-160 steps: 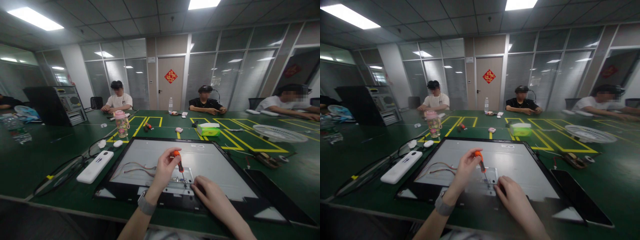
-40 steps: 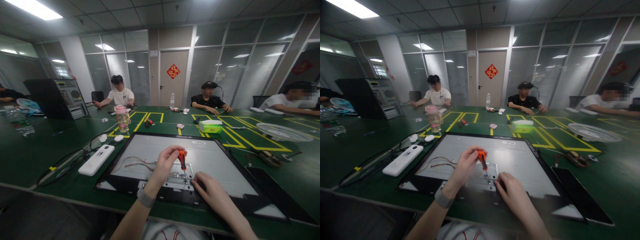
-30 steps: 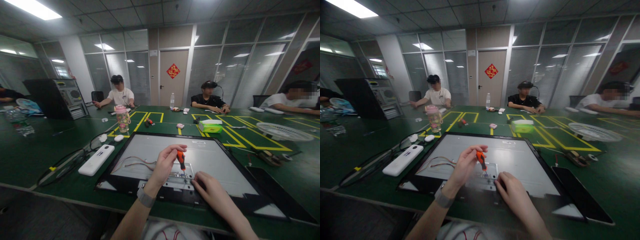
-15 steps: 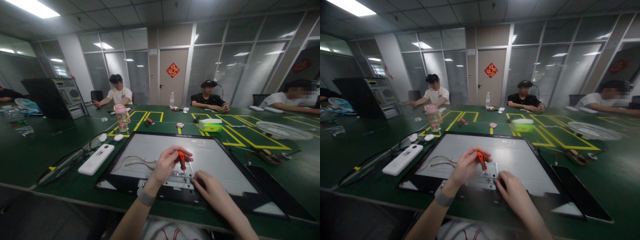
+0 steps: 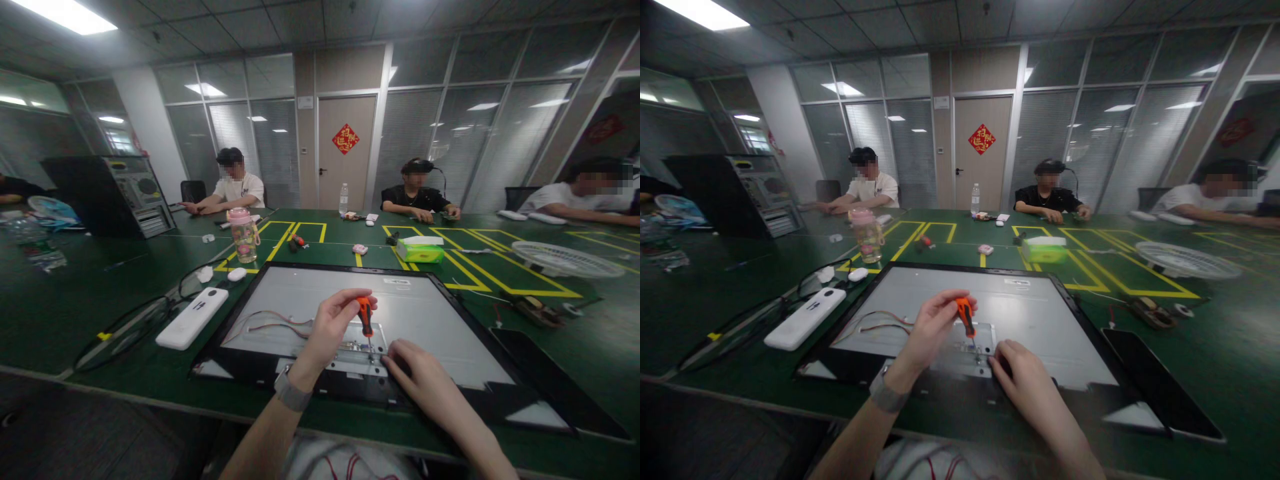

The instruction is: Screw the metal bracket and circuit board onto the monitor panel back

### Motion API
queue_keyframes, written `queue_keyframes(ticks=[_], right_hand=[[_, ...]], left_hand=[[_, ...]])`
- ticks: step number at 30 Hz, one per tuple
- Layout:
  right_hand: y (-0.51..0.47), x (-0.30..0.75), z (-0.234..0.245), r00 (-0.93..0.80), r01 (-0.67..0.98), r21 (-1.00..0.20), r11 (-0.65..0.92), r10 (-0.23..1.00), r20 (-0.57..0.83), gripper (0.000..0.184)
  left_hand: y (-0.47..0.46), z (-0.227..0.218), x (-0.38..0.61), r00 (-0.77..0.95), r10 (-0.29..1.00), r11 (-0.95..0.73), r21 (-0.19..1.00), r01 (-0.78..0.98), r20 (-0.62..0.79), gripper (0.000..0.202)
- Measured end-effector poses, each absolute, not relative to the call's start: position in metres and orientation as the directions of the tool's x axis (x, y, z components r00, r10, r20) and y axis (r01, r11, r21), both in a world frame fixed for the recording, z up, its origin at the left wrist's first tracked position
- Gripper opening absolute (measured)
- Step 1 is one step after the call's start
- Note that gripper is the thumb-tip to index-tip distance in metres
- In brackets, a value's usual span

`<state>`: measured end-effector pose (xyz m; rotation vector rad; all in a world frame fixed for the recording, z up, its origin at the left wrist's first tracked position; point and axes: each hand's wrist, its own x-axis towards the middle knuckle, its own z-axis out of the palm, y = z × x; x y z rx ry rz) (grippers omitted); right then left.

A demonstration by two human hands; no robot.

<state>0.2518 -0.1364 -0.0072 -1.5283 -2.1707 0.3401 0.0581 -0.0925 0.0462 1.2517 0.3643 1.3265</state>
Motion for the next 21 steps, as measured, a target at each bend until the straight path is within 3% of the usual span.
queue_keyframes(ticks=[6, 12, 17, 18, 20, 21], right_hand=[[-0.136, 0.253, -0.009, -0.278, 0.818, -0.449, 0.36, 0.93, 0.239, 0.023], [-0.136, 0.253, -0.01, -0.281, 0.811, -0.448, 0.378, 0.921, 0.269, 0.023], [-0.134, 0.254, -0.012, -0.292, 0.809, -0.437, 0.392, 0.915, 0.279, 0.024], [-0.134, 0.255, -0.014, -0.293, 0.813, -0.43, 0.392, 0.914, 0.28, 0.023], [-0.134, 0.257, -0.019, -0.294, 0.817, -0.418, 0.397, 0.911, 0.291, 0.02], [-0.134, 0.259, -0.022, -0.284, 0.818, -0.416, 0.397, 0.908, 0.309, 0.017]], left_hand=[[-0.091, 0.047, 0.059, 0.184, 0.869, -0.341, 0.826, -0.448, 0.459, 0.024], [-0.094, 0.053, 0.057, 0.356, 0.836, -0.196, 0.834, -0.515, 0.416, 0.033], [-0.102, 0.049, 0.059, 0.314, 0.82, -0.363, 0.86, -0.36, 0.478, 0.033], [-0.107, 0.045, 0.063, 0.29, 0.807, -0.434, 0.85, -0.298, 0.514, 0.041], [-0.12, 0.034, 0.074, 0.367, 0.732, -0.58, 0.807, -0.108, 0.575, 0.093], [-0.126, 0.028, 0.081, 0.432, 0.696, -0.63, 0.777, -0.017, 0.574, 0.103]])
